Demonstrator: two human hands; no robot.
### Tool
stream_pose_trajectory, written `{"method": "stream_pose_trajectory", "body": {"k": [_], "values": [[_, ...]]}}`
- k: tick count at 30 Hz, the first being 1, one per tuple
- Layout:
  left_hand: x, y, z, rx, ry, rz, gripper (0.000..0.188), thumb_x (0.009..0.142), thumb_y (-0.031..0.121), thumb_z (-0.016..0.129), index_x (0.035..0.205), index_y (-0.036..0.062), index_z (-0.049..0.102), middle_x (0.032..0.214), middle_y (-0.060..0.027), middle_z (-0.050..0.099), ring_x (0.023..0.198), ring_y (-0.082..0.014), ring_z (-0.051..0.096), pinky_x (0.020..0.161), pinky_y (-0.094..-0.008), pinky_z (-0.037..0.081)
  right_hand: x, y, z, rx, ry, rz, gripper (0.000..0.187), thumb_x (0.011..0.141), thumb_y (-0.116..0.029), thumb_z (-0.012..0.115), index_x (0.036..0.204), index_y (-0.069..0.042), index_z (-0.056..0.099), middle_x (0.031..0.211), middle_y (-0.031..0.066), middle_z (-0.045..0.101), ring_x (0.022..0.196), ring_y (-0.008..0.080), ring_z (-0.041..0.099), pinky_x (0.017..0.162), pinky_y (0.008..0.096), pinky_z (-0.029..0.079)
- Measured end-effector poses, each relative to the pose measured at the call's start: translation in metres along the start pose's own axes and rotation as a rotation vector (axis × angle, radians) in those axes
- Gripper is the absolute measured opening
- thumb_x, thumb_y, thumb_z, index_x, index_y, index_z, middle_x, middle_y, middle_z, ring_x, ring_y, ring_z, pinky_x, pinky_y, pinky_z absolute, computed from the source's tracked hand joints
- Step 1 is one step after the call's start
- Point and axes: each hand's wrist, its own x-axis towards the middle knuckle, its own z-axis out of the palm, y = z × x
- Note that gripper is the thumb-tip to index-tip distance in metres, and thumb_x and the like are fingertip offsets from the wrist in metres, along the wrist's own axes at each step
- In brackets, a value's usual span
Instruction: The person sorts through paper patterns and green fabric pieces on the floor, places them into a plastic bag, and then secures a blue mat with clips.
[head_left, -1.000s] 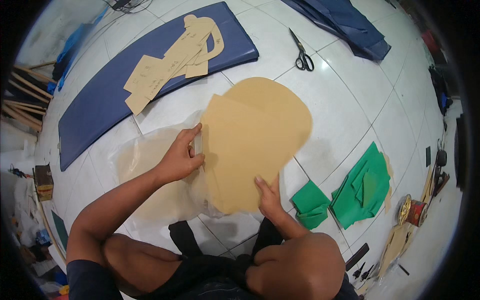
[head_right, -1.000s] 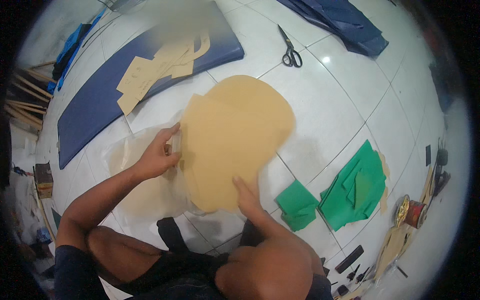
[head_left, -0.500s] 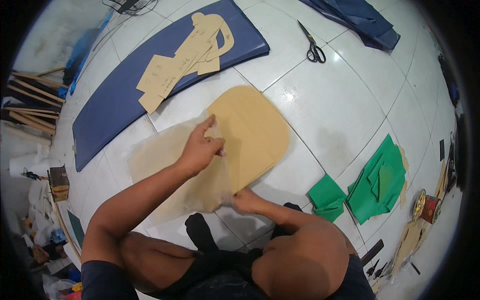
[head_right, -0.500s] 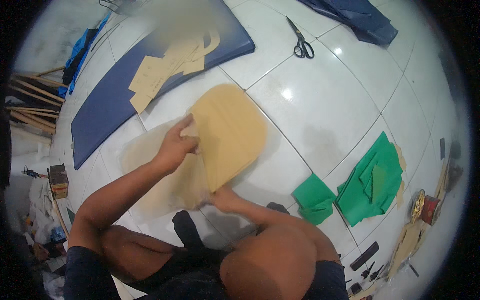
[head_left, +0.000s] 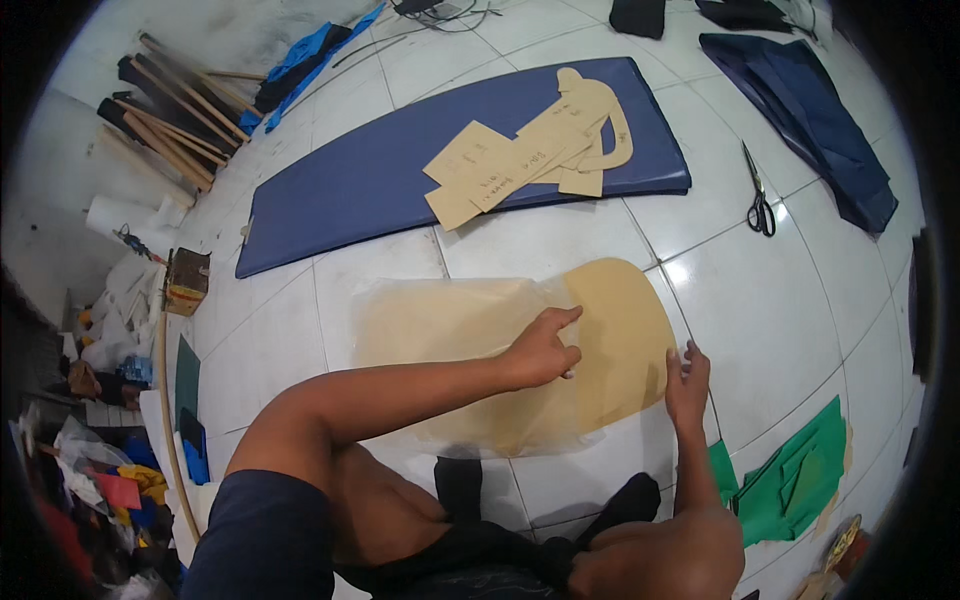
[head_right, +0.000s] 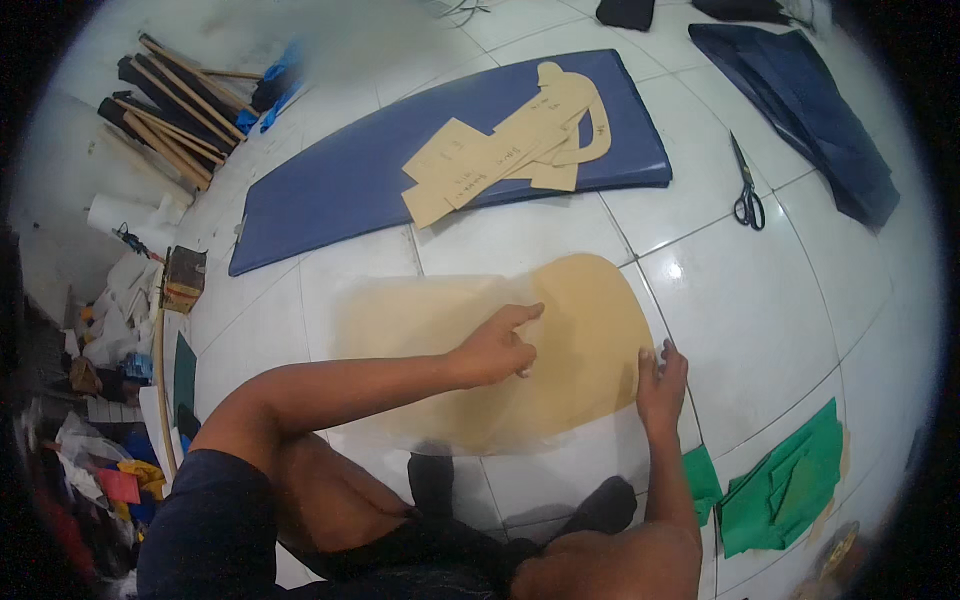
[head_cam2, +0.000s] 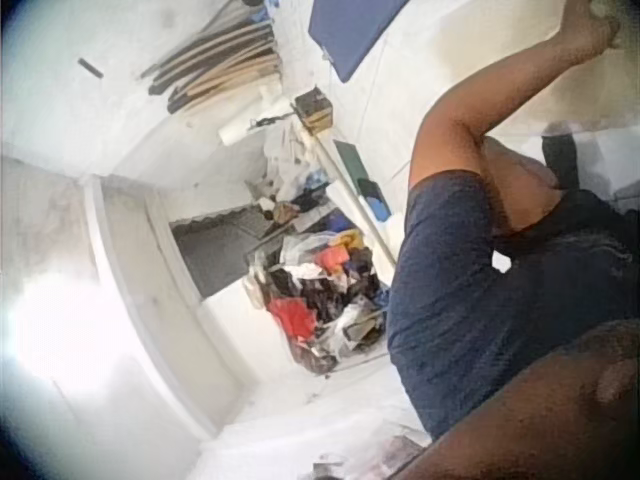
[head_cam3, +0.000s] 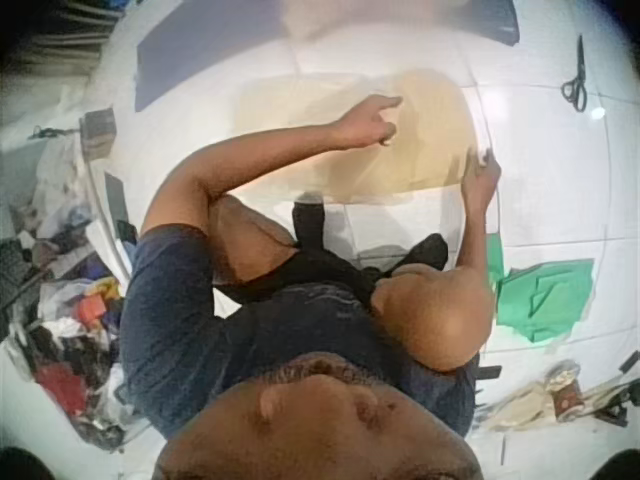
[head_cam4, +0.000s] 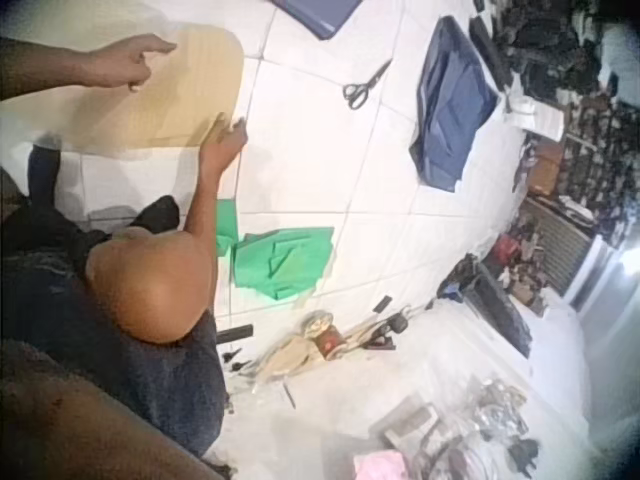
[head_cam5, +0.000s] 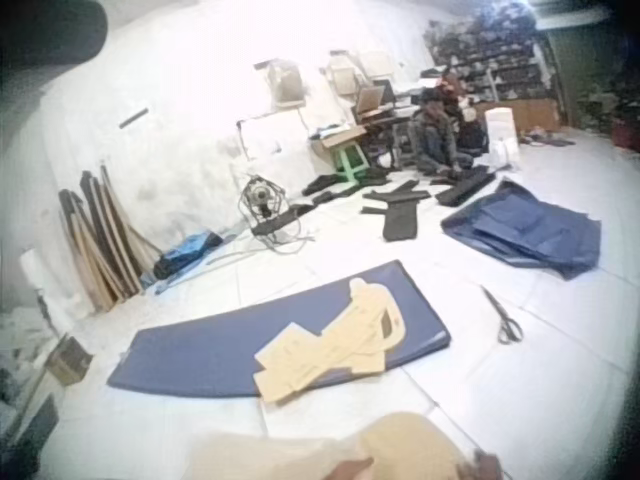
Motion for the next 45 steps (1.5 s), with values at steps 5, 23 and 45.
{"method": "stream_pose_trajectory", "body": {"k": [5,23,45], "values": [[-0.006,0.008,-0.008,-0.008,0.014,0.048,0.067,0.080,0.008,0.055,0.141,-0.0053,0.032,0.127,-0.0208,0.043,0.073,-0.0194,0.063,0.070,-0.0310,0.054,-0.006,-0.018,0.075,-0.151,-0.238,-0.203,0.047,0.085,-0.033,0.061,0.111,0.005,0.057,0.103,0.0255,0.057,0.102,0.0402,0.051,0.091,0.0478,0.041],[-0.014,-0.005,-0.013,-0.045,-0.008,-0.168,0.059,0.085,0.007,0.056,0.141,-0.0006,0.037,0.117,-0.0154,0.053,0.065,-0.0134,0.053,0.060,-0.0293,0.049,-0.092,0.063,-0.105,0.106,0.261,0.287,0.037,0.083,-0.027,0.070,0.110,-0.004,0.060,0.090,0.0119,0.063,0.081,0.0250,0.061,0.074,0.0367,0.050],[0.023,-0.015,-0.018,0.168,-0.005,-0.145,0.059,0.086,0.005,0.057,0.141,0.0002,0.036,0.136,-0.0140,0.045,0.065,-0.0104,0.050,0.056,-0.0260,0.047,-0.089,0.290,-0.371,-0.039,0.431,1.082,0.129,0.053,-0.069,0.080,0.138,0.012,0.026,0.135,0.0299,0.044,0.119,0.0384,0.052,0.099,0.0489,0.044]]}}
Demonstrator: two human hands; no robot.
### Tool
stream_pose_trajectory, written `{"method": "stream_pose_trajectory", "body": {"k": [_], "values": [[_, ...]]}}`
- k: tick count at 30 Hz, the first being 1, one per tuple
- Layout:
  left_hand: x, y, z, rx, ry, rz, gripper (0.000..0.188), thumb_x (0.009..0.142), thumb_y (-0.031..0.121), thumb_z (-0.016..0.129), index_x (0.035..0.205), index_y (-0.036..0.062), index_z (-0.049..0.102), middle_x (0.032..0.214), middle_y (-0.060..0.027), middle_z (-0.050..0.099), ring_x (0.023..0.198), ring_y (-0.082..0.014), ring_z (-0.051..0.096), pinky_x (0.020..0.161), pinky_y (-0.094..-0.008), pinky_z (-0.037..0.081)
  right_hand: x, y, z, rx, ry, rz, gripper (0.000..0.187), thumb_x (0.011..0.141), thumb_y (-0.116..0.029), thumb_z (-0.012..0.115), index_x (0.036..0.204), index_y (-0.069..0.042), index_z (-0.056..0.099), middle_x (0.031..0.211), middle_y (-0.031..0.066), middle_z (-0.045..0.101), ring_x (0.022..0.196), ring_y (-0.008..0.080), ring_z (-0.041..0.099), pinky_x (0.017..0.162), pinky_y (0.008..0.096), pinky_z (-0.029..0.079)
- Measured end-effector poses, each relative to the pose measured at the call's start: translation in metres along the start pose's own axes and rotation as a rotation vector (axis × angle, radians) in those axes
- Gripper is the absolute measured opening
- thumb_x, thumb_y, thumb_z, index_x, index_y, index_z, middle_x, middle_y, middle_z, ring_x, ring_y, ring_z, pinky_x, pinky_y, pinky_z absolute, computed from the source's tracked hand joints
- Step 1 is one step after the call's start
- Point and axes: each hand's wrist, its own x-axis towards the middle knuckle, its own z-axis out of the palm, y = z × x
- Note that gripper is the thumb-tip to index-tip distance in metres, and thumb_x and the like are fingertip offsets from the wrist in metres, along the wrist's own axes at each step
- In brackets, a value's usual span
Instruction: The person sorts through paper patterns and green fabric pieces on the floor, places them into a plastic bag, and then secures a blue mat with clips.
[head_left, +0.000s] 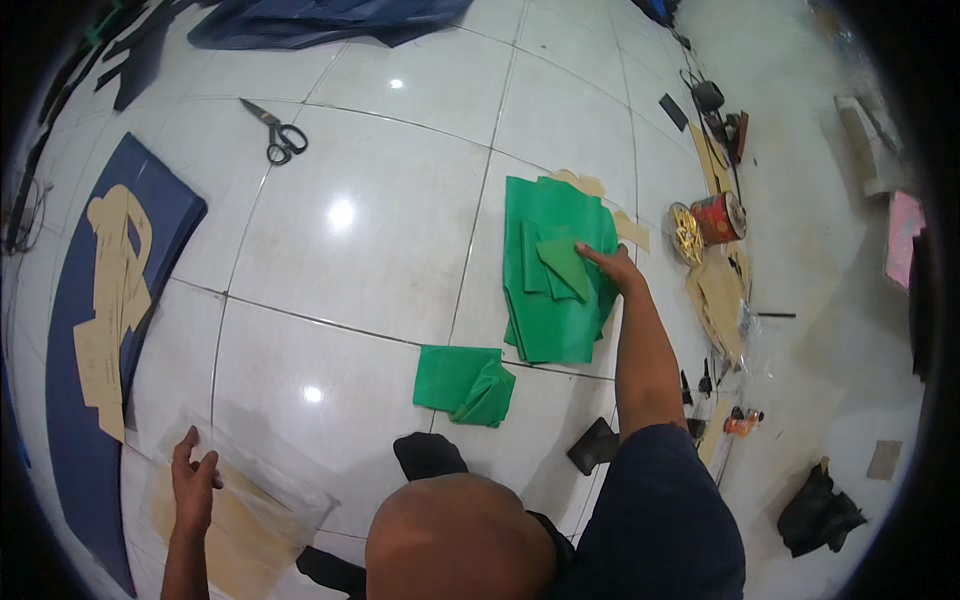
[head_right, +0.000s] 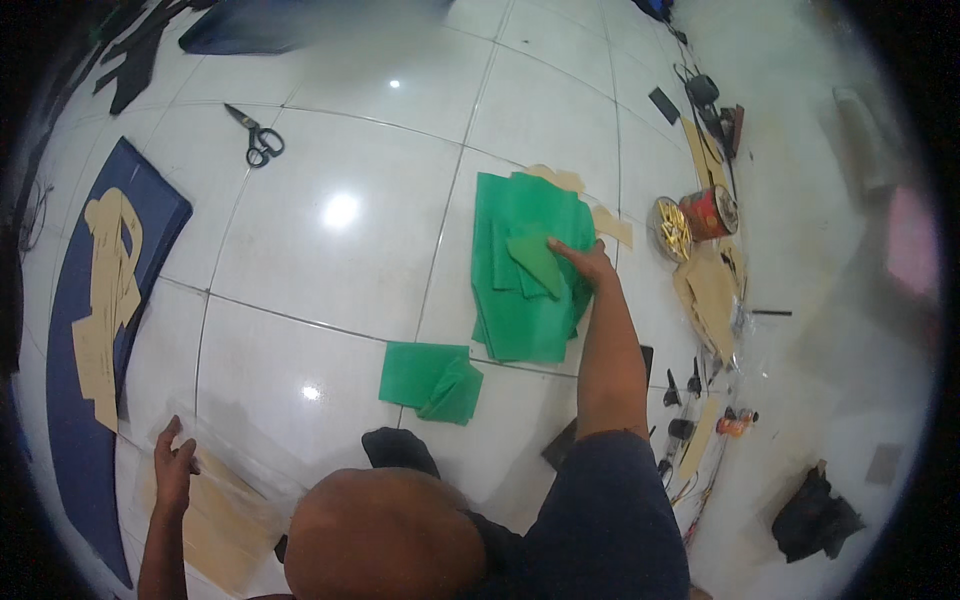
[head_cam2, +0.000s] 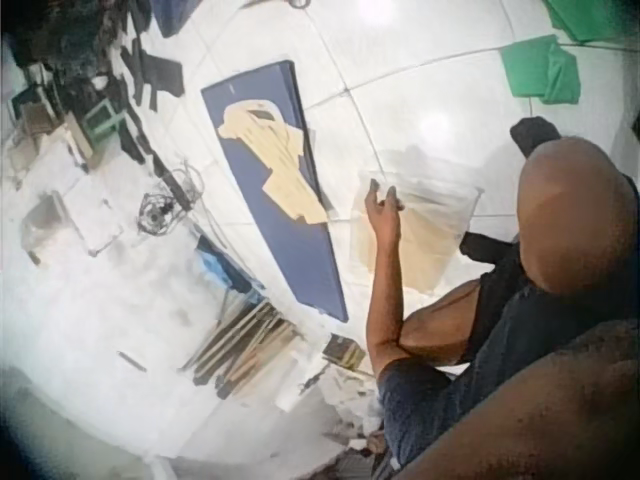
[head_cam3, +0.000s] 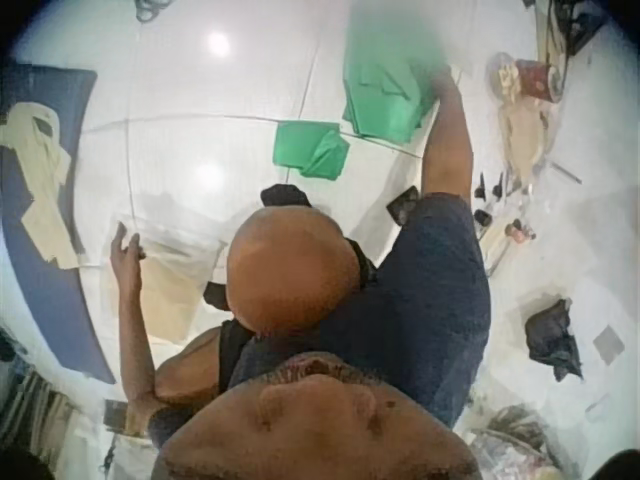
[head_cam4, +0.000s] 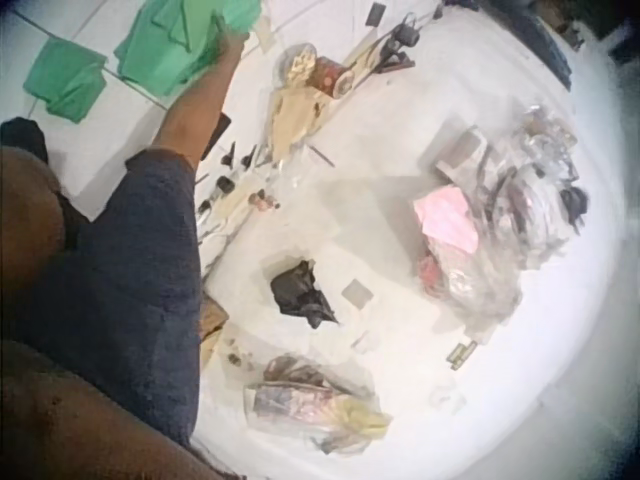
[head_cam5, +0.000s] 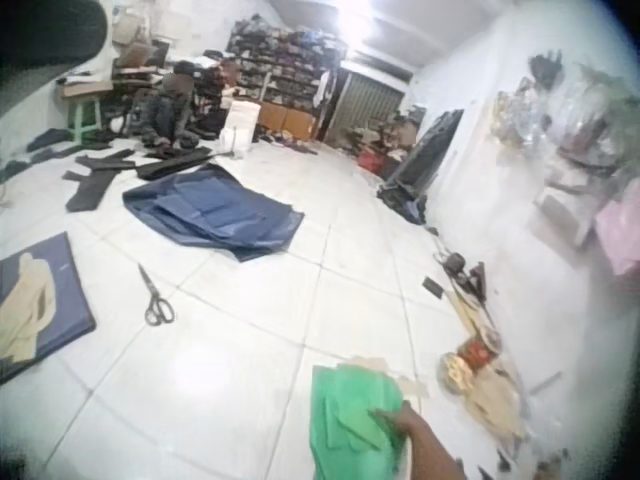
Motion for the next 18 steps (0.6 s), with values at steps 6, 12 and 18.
{"method": "stream_pose_trajectory", "body": {"k": [6,12,18], "values": [[0.010,0.001,0.006,0.011,-0.004,-0.011,0.059,0.086,0.006,0.058,0.140,-0.0006,0.037,0.136,-0.0150,0.045,0.065,-0.0107,0.051,0.056,-0.0260,0.047,0.006,-0.017,-0.015,0.039,-0.282,0.131,0.115,0.054,-0.062,0.084,0.131,0.012,0.042,0.131,0.0271,0.050,0.115,0.0387,0.055,0.097,0.0520,0.043],[0.005,-0.005,-0.008,0.018,0.062,-0.052,0.058,0.086,0.009,0.060,0.140,0.0040,0.039,0.135,-0.0113,0.045,0.069,-0.0131,0.053,0.057,-0.0273,0.049,0.001,-0.009,0.019,0.327,-0.165,0.167,0.102,0.058,-0.055,0.085,0.127,0.010,0.049,0.125,0.0248,0.055,0.111,0.0414,0.055,0.094,0.0550,0.043],[0.026,0.000,0.017,-0.004,-0.059,-0.029,0.060,0.085,0.016,0.066,0.138,0.0039,0.041,0.129,-0.0128,0.046,0.073,-0.0166,0.058,0.059,-0.0313,0.053,0.045,0.053,-0.007,0.564,-0.143,0.138,0.079,0.069,-0.033,0.084,0.130,0.004,0.049,0.126,0.0225,0.056,0.112,0.0405,0.055,0.094,0.0569,0.043]]}}
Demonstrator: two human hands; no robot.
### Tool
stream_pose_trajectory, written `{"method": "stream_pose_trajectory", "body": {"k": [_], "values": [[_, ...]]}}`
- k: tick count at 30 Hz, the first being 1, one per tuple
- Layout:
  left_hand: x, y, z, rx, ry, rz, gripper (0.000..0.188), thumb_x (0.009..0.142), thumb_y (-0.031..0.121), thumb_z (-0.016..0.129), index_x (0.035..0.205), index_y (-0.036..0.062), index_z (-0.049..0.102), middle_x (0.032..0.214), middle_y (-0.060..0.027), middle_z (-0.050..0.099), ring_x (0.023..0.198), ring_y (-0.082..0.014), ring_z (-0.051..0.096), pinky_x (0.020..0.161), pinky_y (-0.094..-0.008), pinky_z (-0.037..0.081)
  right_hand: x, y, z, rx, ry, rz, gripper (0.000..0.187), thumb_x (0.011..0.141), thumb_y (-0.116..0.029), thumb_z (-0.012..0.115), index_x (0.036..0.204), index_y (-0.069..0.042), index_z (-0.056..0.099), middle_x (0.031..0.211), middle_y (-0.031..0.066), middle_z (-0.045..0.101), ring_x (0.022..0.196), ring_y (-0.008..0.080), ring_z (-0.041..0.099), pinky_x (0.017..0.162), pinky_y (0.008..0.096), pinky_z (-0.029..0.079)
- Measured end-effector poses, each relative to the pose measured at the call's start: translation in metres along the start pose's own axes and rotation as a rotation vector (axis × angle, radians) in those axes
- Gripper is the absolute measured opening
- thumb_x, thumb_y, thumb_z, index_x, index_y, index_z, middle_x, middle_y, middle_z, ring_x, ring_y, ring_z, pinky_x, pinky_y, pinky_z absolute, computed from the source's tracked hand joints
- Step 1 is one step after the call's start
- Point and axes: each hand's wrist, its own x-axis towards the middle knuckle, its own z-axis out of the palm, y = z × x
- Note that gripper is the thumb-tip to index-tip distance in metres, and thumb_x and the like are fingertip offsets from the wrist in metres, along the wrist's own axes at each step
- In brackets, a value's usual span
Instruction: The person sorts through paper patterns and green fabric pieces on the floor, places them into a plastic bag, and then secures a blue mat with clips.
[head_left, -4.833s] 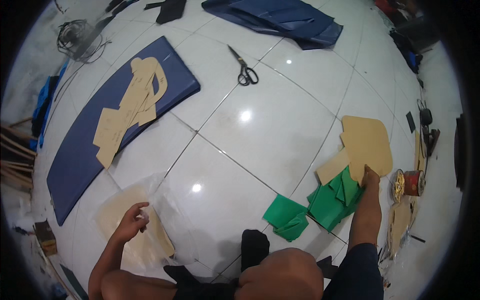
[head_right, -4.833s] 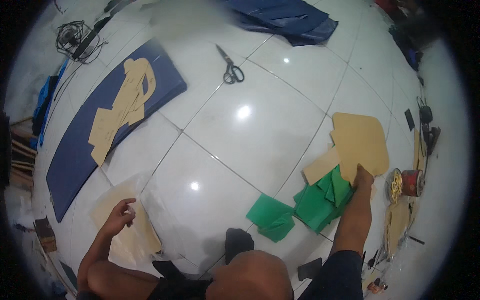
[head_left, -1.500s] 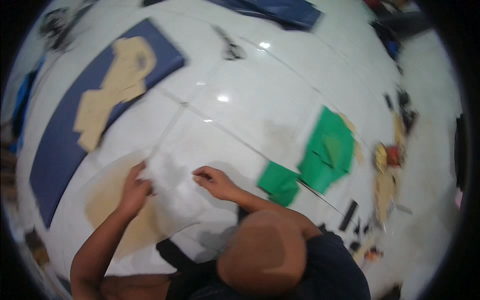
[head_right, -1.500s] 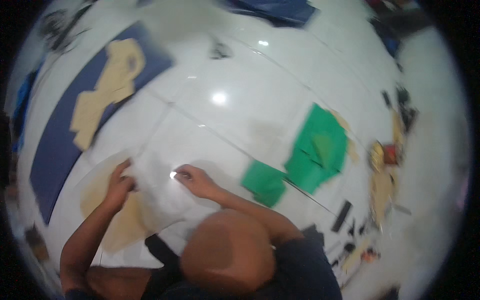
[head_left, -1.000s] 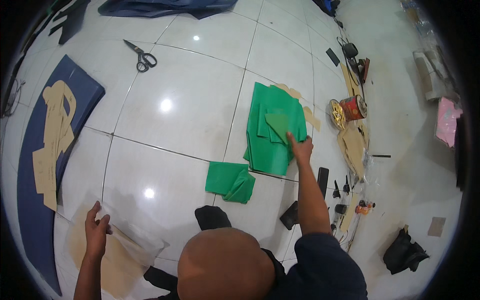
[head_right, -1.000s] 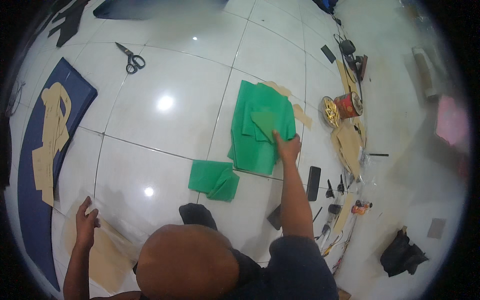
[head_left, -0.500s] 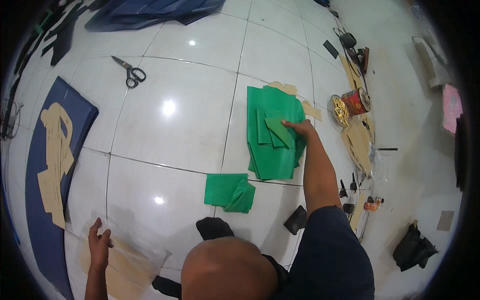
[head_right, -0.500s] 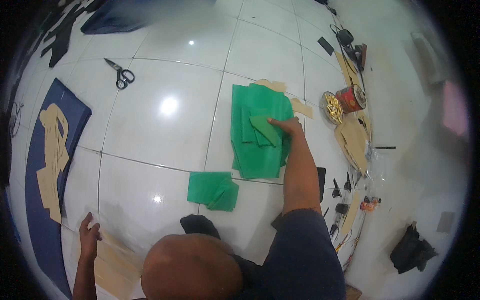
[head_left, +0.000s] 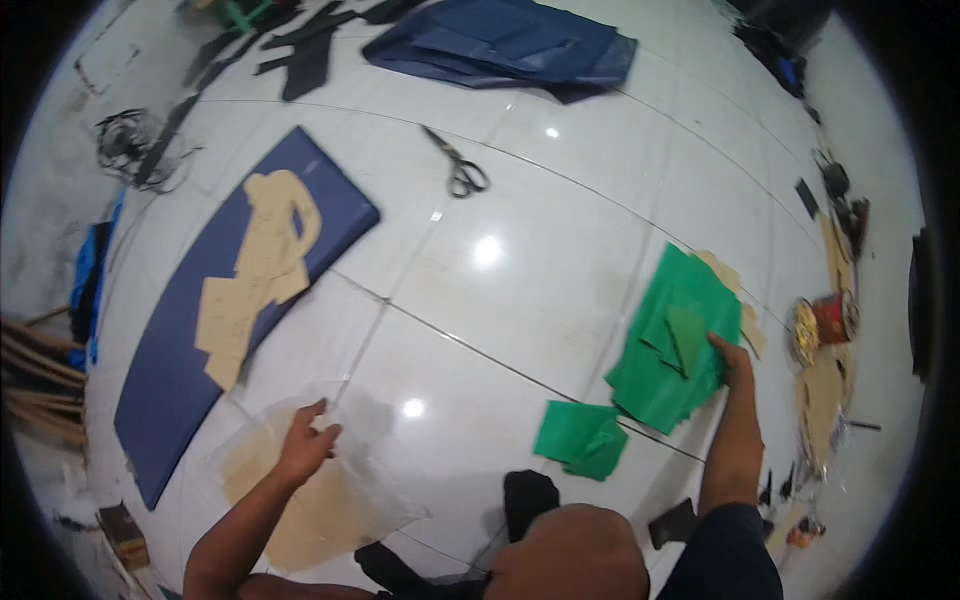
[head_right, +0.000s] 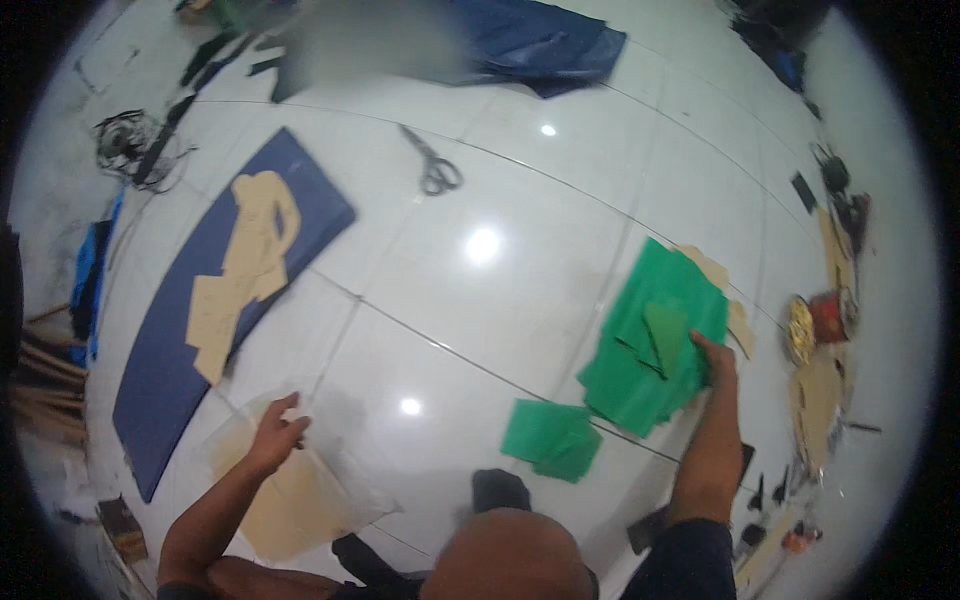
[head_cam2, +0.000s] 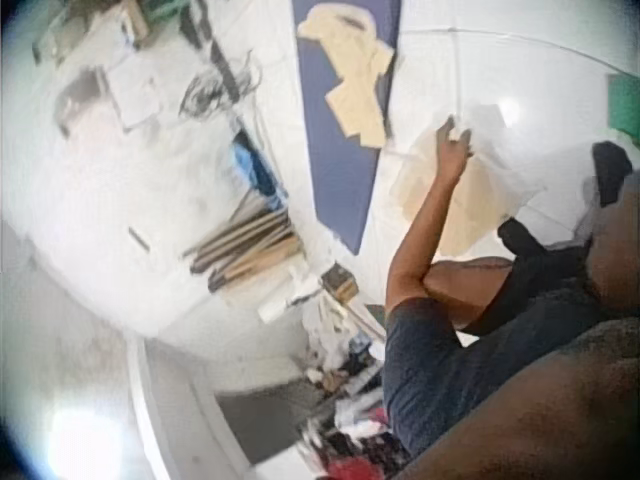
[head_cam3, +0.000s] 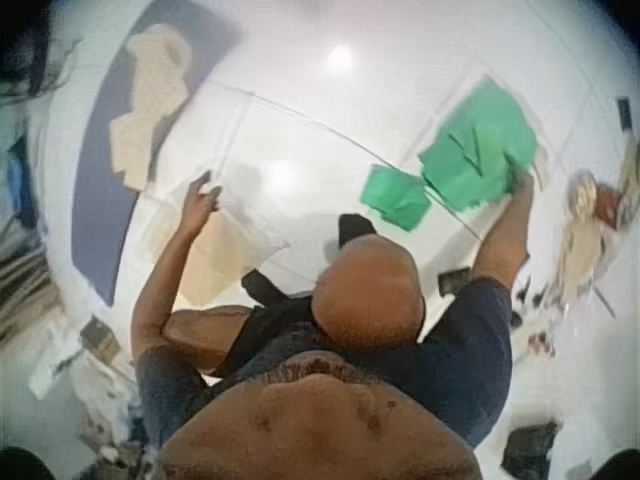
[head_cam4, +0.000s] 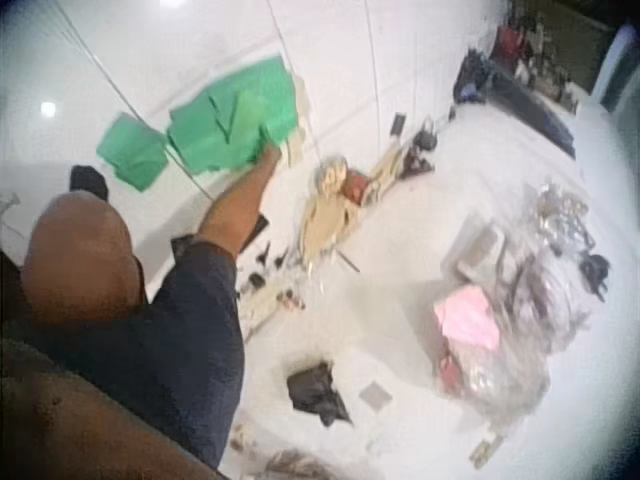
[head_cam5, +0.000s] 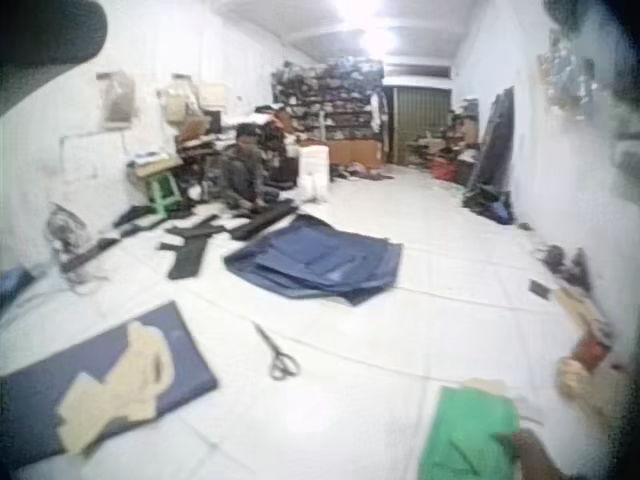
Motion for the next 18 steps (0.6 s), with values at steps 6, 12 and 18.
{"method": "stream_pose_trajectory", "body": {"k": [6,12,18], "values": [[-0.025,0.021,-0.021,0.152,0.066,0.039,0.062,0.084,0.020,0.067,0.136,-0.0006,0.042,0.124,-0.0168,0.046,0.081,-0.0207,0.059,0.066,-0.0334,0.053,-0.032,0.004,0.057,0.301,-0.140,0.108,0.068,0.074,-0.030,0.080,0.129,-0.001,0.052,0.127,0.0186,0.056,0.116,0.0367,0.053,0.097,0.0533,0.042],[-0.006,0.081,0.009,0.789,0.207,0.479,0.057,0.078,0.027,0.071,0.126,0.0036,0.052,0.107,-0.0213,0.050,0.103,-0.0360,0.052,0.085,-0.0435,0.047,-0.030,0.001,0.049,0.326,-0.178,0.094,0.041,0.078,-0.026,0.076,0.110,-0.005,0.061,0.100,0.0085,0.065,0.089,0.0273,0.063,0.083,0.0468,0.052],[0.064,0.122,0.131,0.422,-0.269,0.537,0.056,0.084,0.033,0.069,0.126,0.0001,0.052,0.121,-0.0192,0.052,0.106,-0.0298,0.057,0.089,-0.0375,0.050,-0.079,-0.060,0.125,0.182,-0.221,-0.025,0.073,0.075,-0.020,0.080,0.132,0.003,0.040,0.115,0.0186,0.057,0.105,0.0316,0.060,0.088,0.0487,0.052]]}}
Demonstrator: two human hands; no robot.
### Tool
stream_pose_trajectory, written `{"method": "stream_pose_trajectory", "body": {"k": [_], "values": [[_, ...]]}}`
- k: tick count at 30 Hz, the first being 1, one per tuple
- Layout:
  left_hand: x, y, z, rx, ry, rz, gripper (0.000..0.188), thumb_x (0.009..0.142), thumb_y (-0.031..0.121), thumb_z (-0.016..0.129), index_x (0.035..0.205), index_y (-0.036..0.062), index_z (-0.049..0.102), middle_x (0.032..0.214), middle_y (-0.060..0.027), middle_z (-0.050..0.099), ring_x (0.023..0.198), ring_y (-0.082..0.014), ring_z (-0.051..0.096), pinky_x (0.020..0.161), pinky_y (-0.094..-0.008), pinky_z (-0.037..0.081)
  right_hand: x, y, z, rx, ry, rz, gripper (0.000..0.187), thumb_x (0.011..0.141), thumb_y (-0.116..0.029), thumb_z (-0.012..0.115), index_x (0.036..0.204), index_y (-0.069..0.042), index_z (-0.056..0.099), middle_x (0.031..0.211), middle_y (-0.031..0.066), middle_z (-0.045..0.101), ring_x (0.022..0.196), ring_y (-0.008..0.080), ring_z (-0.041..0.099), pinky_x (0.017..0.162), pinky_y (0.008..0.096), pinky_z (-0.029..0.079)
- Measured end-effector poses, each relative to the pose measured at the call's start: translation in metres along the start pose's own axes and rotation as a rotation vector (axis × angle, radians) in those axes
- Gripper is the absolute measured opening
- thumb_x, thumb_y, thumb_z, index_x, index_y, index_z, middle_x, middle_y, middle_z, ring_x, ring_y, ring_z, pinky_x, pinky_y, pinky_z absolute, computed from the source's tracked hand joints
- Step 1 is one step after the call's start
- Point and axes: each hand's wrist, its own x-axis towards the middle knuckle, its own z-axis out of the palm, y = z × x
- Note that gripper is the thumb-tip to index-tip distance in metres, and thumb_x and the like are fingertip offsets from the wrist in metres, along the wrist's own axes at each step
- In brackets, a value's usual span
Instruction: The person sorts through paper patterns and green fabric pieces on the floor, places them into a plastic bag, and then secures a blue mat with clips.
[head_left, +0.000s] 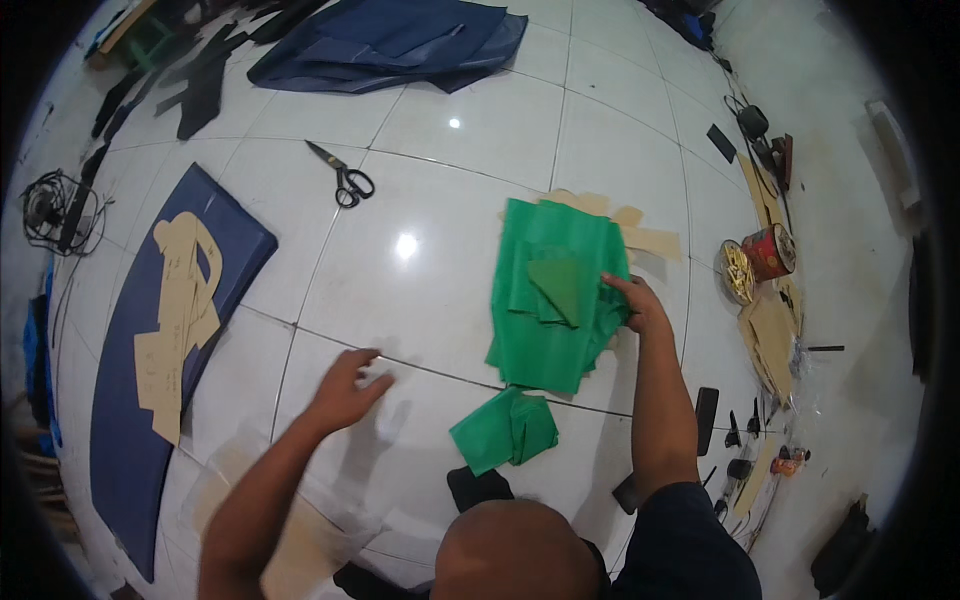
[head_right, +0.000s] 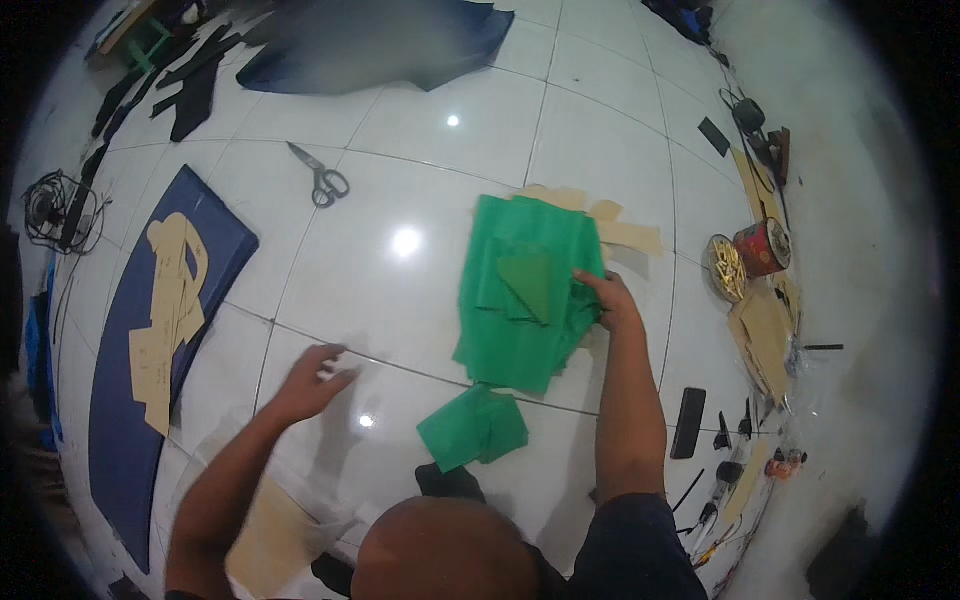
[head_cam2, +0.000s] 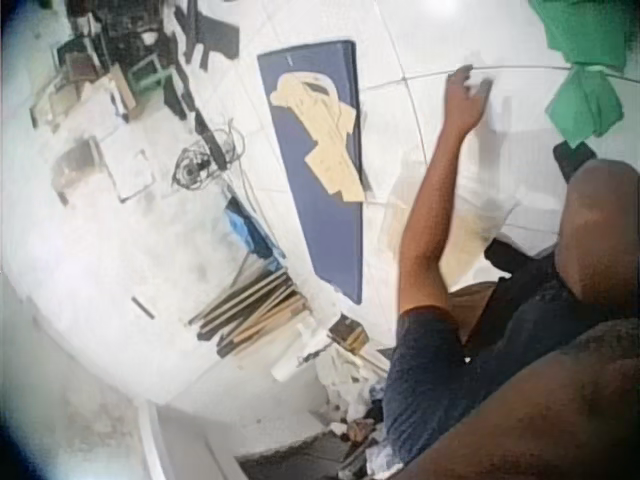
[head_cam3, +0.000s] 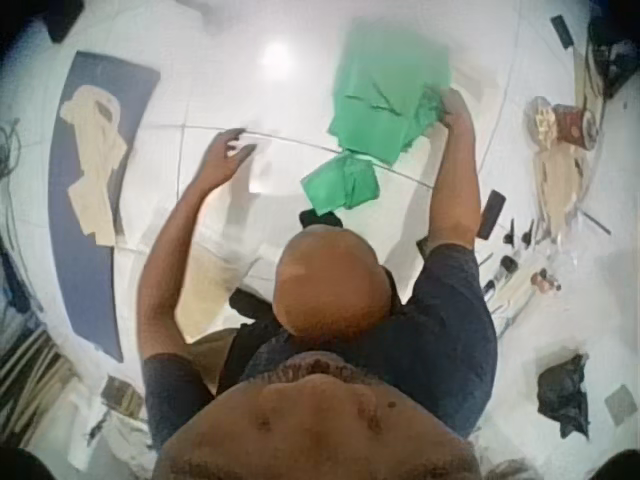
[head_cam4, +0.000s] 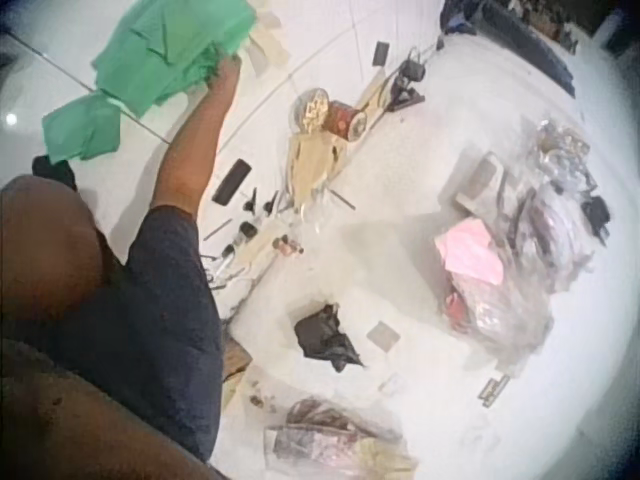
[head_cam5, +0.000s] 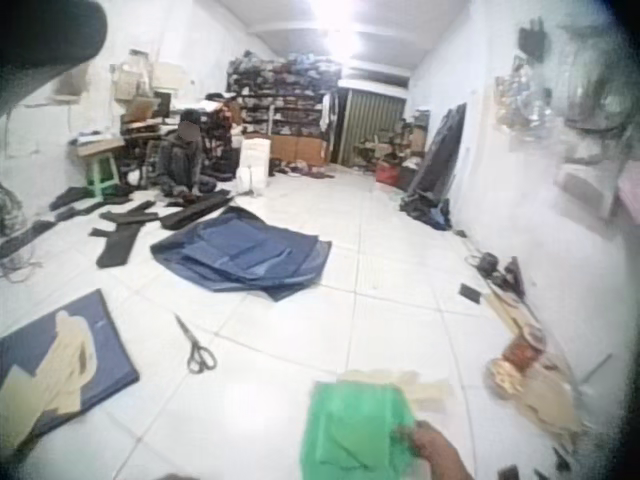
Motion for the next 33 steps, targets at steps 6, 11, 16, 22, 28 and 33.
{"method": "stream_pose_trajectory", "body": {"k": [6,11,16,22,28,33], "values": [[0.081,0.053,0.115,-0.382,-0.040,-0.090,0.076,0.086,0.038,0.064,0.137,-0.0117,0.036,0.126,-0.0306,0.048,0.109,-0.0350,0.056,0.093,-0.0395,0.045,-0.017,-0.003,0.037,0.038,-0.242,-0.035,0.070,0.076,-0.024,0.078,0.128,0.007,0.043,0.116,0.0194,0.057,0.104,0.0283,0.059,0.084,0.0453,0.053],[0.085,0.037,0.134,-0.441,0.026,-0.030,0.071,0.083,0.021,0.066,0.138,-0.0105,0.035,0.120,-0.0245,0.049,0.099,-0.0306,0.059,0.089,-0.0377,0.048,-0.006,0.019,0.063,0.194,-0.485,0.038,0.065,0.084,-0.032,0.071,0.131,0.003,0.044,0.120,0.0141,0.057,0.109,0.0255,0.058,0.094,0.0370,0.048],[0.072,0.042,0.123,-0.513,0.021,-0.151,0.065,0.085,0.012,0.063,0.140,-0.0048,0.034,0.125,-0.0200,0.047,0.099,-0.0226,0.058,0.086,-0.0345,0.050,-0.012,0.009,0.091,0.066,-0.648,0.051,0.065,0.083,-0.023,0.069,0.136,0.000,0.038,0.124,0.0143,0.055,0.113,0.0266,0.055,0.096,0.0381,0.047],[0.067,0.034,0.111,-0.734,0.010,-0.148,0.059,0.085,0.013,0.066,0.136,-0.0025,0.040,0.119,-0.0148,0.049,0.094,-0.0182,0.057,0.082,-0.0311,0.050,0.000,-0.007,0.131,-0.282,-0.596,-0.182,0.068,0.079,-0.009,0.068,0.138,0.000,0.035,0.125,0.0132,0.055,0.113,0.0265,0.055,0.097,0.0390,0.046],[0.011,0.004,-0.002,-0.328,0.342,-0.103,0.030,0.090,0.010,0.060,0.119,0.0042,0.059,0.101,-0.0037,0.060,0.089,-0.0121,0.057,0.077,-0.0253,0.047,0.045,-0.004,0.121,-0.152,-0.663,0.003,0.058,0.081,-0.011,0.066,0.134,-0.001,0.043,0.122,0.0111,0.057,0.106,0.0236,0.059,0.090,0.0388,0.050],[-0.094,-0.040,-0.114,0.054,0.774,-0.299,0.030,0.086,0.016,0.065,0.113,0.0031,0.058,0.088,-0.0058,0.056,0.074,-0.0122,0.053,0.067,-0.0250,0.045,0.027,-0.012,0.135,-0.011,-0.757,-0.086,0.052,0.085,-0.017,0.065,0.131,0.000,0.047,0.118,0.0102,0.061,0.100,0.0217,0.061,0.087,0.0382,0.051]]}}
